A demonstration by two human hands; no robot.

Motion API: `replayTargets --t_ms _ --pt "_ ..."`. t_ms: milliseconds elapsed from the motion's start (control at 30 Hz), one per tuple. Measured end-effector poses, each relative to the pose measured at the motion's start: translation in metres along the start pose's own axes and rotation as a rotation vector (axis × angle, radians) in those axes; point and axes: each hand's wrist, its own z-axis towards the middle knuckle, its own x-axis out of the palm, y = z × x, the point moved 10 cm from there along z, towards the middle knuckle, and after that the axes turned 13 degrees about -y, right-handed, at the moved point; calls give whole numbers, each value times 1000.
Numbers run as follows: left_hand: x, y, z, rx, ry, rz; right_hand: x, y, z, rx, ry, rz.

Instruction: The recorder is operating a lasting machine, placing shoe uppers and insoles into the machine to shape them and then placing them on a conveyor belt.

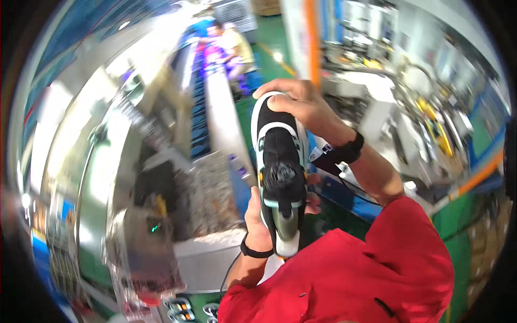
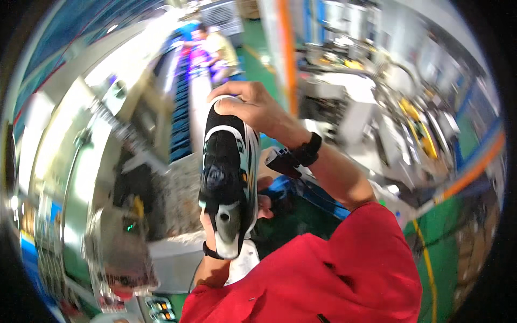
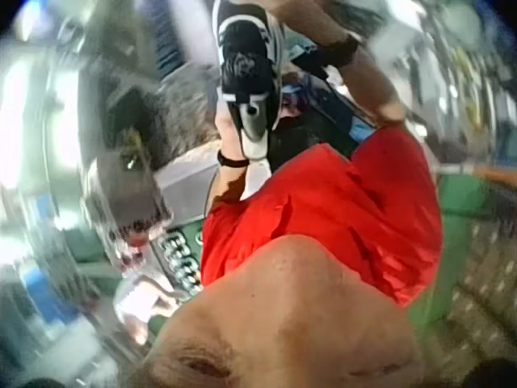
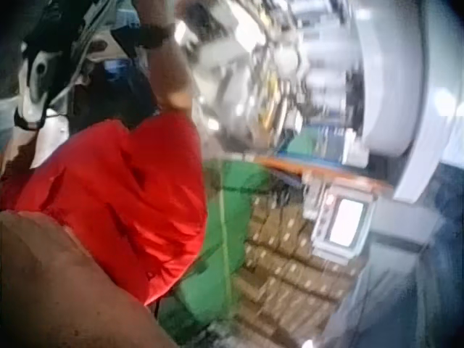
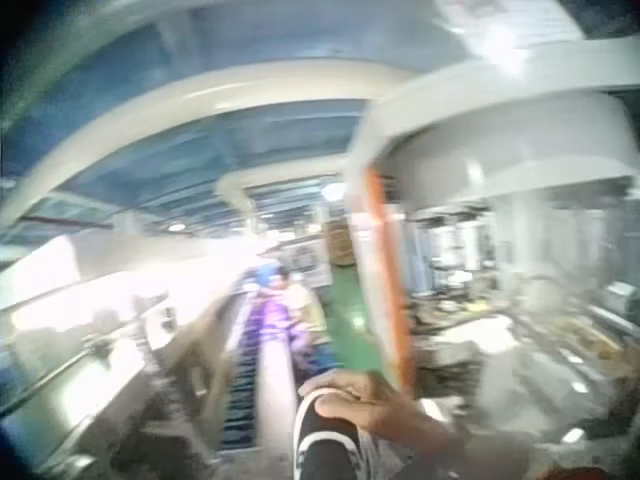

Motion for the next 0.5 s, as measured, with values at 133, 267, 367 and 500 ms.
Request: replayTargets --t_ms 133,267,367,500 --pt "-32 88 84 -98 -265 5 -181 -57 -78 211 -341 -109" --pt "-40 173 178 -51 -358 282 -275 -60 -175 268 -404 174" --pt "-11 242 231 61 -249 928 -375 -96 -236 363 -777 -271" --pt "8 353 303 -96 35 1137 -497 -100 -323 322 -1222 -183"
